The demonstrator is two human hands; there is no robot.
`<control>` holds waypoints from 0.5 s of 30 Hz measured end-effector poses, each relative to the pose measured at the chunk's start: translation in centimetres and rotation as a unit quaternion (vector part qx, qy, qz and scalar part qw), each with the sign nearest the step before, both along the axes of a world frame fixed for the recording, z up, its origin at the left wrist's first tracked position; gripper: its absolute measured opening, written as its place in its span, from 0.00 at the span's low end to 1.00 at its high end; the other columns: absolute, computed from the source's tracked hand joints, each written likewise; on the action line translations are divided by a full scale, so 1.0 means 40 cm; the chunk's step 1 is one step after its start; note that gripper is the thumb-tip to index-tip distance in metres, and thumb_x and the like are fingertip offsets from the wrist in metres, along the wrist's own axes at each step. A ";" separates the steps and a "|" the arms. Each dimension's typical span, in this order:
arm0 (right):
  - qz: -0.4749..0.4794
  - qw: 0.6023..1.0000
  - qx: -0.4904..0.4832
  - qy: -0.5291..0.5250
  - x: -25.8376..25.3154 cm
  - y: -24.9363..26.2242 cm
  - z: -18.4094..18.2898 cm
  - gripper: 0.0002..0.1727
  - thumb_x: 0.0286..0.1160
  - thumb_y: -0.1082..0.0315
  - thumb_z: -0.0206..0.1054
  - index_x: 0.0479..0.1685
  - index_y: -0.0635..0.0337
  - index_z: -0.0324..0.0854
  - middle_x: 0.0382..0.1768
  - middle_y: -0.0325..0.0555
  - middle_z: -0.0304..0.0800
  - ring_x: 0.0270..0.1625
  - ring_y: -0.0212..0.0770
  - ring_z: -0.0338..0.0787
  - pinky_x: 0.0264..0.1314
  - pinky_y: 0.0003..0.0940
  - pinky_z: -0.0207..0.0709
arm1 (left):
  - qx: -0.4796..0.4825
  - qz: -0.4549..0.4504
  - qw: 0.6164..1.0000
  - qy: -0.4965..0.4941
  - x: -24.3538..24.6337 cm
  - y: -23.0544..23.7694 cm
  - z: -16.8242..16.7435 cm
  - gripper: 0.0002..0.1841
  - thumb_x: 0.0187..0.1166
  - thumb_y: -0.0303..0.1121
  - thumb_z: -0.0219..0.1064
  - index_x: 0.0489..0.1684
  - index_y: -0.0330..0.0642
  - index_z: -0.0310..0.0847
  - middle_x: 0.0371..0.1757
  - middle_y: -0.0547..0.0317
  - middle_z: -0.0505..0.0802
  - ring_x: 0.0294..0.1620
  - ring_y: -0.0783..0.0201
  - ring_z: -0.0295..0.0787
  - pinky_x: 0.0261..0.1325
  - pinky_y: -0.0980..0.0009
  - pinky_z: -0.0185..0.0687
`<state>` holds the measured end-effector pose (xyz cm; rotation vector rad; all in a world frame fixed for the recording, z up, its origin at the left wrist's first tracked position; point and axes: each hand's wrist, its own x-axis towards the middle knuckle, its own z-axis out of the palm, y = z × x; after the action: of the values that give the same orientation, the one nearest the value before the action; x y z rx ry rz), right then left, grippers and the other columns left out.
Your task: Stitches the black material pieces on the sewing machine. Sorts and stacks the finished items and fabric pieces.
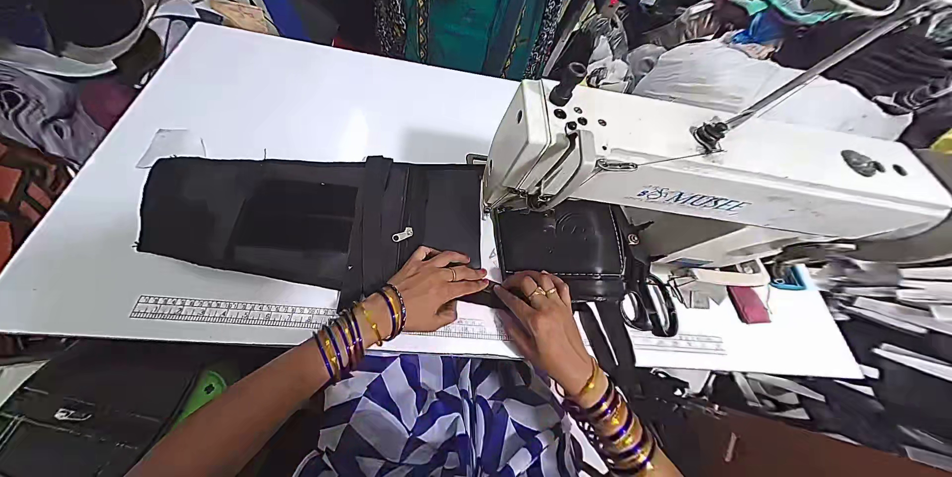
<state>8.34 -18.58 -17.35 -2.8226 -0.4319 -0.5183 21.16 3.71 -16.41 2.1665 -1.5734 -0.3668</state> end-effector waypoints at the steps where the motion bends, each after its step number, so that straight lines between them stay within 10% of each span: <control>1: -0.001 1.000 0.001 -0.003 0.012 -0.001 -0.001 0.19 0.78 0.57 0.59 0.51 0.53 0.95 0.55 0.50 0.94 0.62 0.58 0.89 0.69 0.61 0.71 | 0.002 0.008 1.000 0.006 0.009 -0.006 0.001 0.30 0.73 0.26 0.59 0.80 0.54 0.80 0.80 0.63 0.84 0.87 0.46 0.68 0.75 0.35 0.61; 6: -0.013 1.000 -0.003 -0.012 0.065 -0.003 -0.006 0.18 0.75 0.60 0.60 0.50 0.54 0.95 0.53 0.52 0.94 0.61 0.59 0.90 0.69 0.63 0.71 | 0.003 0.023 1.000 0.005 0.056 -0.025 -0.011 0.22 0.92 0.39 0.50 0.80 0.56 0.80 0.81 0.62 0.83 0.88 0.50 0.68 0.79 0.40 0.60; 15: -0.039 0.999 -0.001 -0.037 0.152 -0.011 -0.024 0.18 0.72 0.65 0.59 0.48 0.58 0.95 0.50 0.55 0.94 0.59 0.62 0.89 0.70 0.67 0.69 | 0.005 0.031 0.999 -0.022 0.140 -0.053 -0.011 0.20 0.92 0.37 0.53 0.75 0.56 0.84 0.80 0.64 0.84 0.88 0.50 0.68 0.77 0.40 0.60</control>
<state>14.43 -19.02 -18.30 -2.8382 -0.3374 -0.6403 26.77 1.58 -16.84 2.2401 -1.5270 -0.3092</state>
